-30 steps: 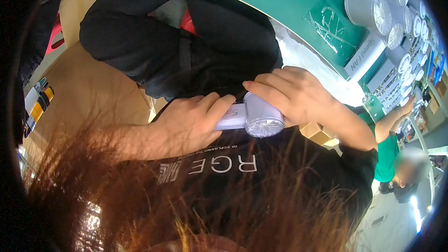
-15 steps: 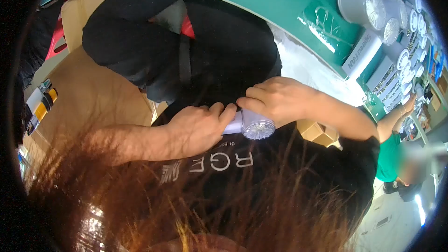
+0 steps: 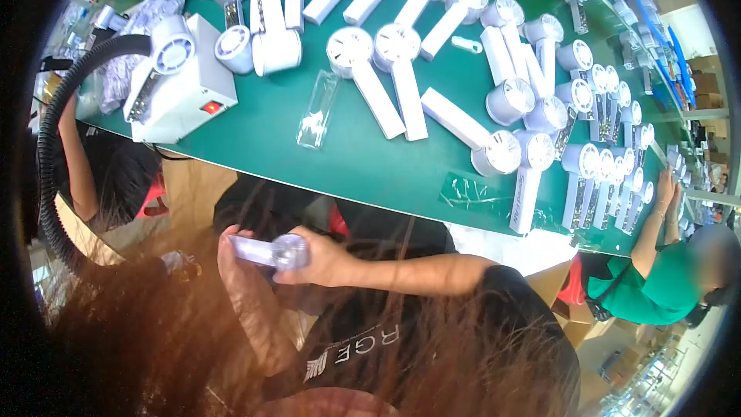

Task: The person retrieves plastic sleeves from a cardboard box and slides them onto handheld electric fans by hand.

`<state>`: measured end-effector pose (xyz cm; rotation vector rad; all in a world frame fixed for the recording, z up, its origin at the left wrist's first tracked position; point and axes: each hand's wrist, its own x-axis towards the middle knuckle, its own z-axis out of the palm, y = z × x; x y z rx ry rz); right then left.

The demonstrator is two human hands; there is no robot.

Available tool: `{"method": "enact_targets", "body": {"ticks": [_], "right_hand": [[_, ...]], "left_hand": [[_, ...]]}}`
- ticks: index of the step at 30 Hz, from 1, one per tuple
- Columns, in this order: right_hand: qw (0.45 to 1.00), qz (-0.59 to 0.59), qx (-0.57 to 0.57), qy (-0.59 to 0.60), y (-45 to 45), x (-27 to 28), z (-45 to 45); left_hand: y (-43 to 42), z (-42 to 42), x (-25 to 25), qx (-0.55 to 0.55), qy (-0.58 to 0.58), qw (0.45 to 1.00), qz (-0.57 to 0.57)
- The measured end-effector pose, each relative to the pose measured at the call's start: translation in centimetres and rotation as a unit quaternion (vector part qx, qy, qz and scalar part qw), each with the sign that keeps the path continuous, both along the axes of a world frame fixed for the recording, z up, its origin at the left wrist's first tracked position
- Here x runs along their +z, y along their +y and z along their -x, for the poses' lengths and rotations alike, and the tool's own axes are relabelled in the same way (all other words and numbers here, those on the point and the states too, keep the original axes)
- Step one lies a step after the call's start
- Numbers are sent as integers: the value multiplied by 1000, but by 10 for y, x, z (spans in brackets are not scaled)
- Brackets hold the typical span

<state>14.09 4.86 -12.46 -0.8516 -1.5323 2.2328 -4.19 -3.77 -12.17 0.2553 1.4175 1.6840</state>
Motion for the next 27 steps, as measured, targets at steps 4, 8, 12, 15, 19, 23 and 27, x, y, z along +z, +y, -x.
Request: {"method": "enact_targets", "body": {"ticks": [4, 8, 12, 15, 19, 23, 27], "right_hand": [[945, 320, 48, 47, -8, 17, 57], [894, 441, 77, 21, -13, 21, 66], [851, 517, 87, 29, -14, 10, 53], [903, 417, 106, 22, 7, 20, 6], [992, -61, 107, -18, 51, 70, -90], [926, -297, 91, -214, 143, 208, -159], [777, -521, -263, -238, 266, 230, -160]], "left_hand": [[0, 19, -20, 250, -69, 966, -5], [-12, 31, -31, 123, -228, 933, -250], [-1, 13, -29, 155, -345, 875, -302], [16, -7, 2, 83, -254, 930, -253], [18, -6, -18, 76, -179, 974, -118], [21, -5, -35, 7, -102, 980, -172], [54, -42, 26, 4, 203, 979, -15]]}}
